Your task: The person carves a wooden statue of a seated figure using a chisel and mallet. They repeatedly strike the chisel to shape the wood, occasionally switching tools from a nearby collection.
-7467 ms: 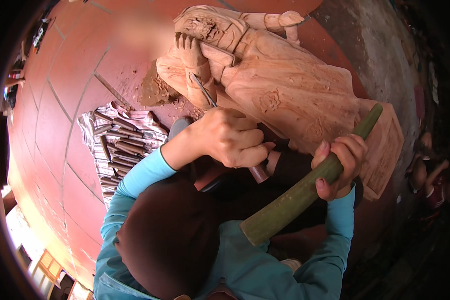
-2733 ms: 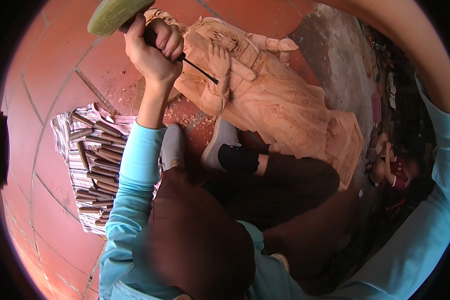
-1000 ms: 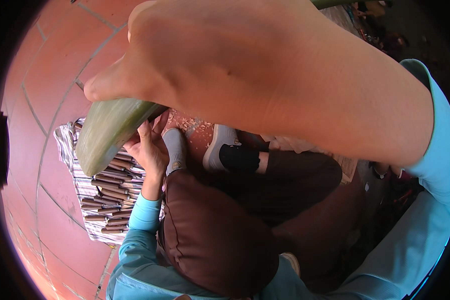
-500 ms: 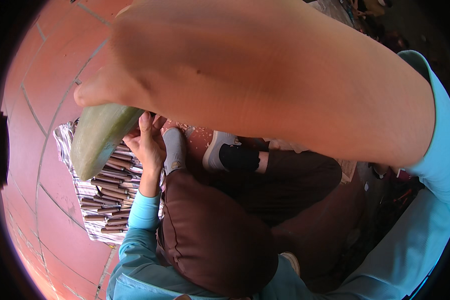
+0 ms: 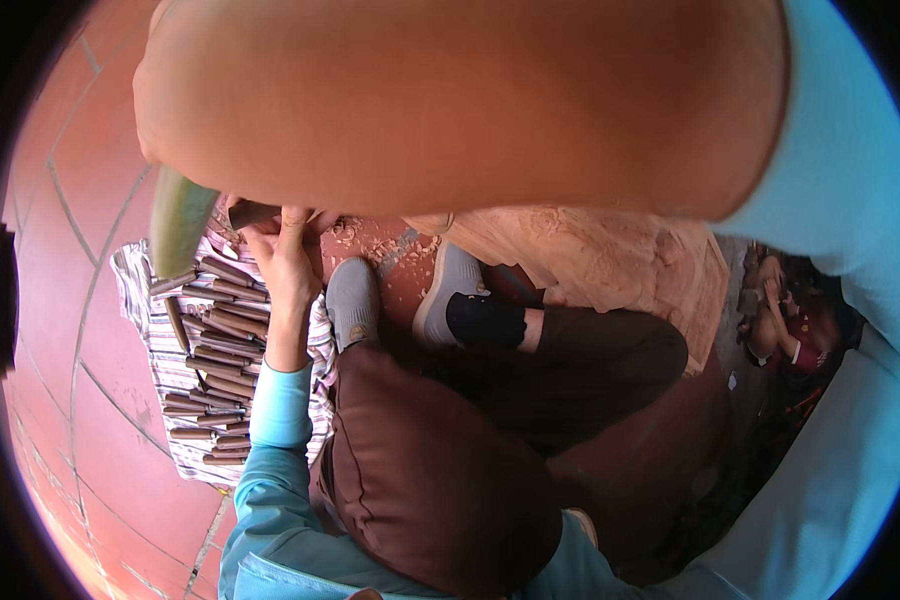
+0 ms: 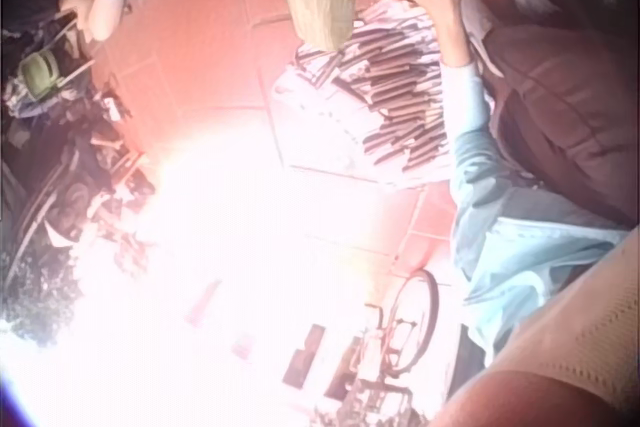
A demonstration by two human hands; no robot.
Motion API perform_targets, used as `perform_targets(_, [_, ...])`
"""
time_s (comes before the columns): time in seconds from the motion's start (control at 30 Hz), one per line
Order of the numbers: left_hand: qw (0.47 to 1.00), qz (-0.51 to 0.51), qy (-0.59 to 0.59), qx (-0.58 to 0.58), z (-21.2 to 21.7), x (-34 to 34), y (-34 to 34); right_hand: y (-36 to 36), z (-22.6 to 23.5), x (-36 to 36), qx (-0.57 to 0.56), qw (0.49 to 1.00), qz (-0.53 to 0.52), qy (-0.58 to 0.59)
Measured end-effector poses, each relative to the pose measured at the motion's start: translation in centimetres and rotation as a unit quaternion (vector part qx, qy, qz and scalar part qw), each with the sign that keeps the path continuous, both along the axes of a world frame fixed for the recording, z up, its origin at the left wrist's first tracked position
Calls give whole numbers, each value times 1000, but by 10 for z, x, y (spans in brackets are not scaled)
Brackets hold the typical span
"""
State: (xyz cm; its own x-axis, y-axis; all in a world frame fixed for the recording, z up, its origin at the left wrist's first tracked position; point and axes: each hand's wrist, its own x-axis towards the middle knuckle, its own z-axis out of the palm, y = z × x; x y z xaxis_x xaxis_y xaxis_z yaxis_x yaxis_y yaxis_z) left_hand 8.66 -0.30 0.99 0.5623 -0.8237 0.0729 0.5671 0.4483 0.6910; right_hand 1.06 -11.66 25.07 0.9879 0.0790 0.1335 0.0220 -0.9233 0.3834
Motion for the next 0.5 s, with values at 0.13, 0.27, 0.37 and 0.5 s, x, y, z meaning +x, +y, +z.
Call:
perform_targets(0.13, [998,-18,-14,55,0,7,4,5,-4,7,7,1000,8,4])
perform_targets(0.27, [986,49,-156,14,-9,-13,20,4,-3,10,3,1000,16,3])
perform_targets(0.37, [995,-18,-80,-51,-2,-27,27,7,-3,-6,-2,1000,-3,6])
perform_targets(0.5, [998,15,-53,11,-5,-11,17,8,-7,1,8,1000,14,2])
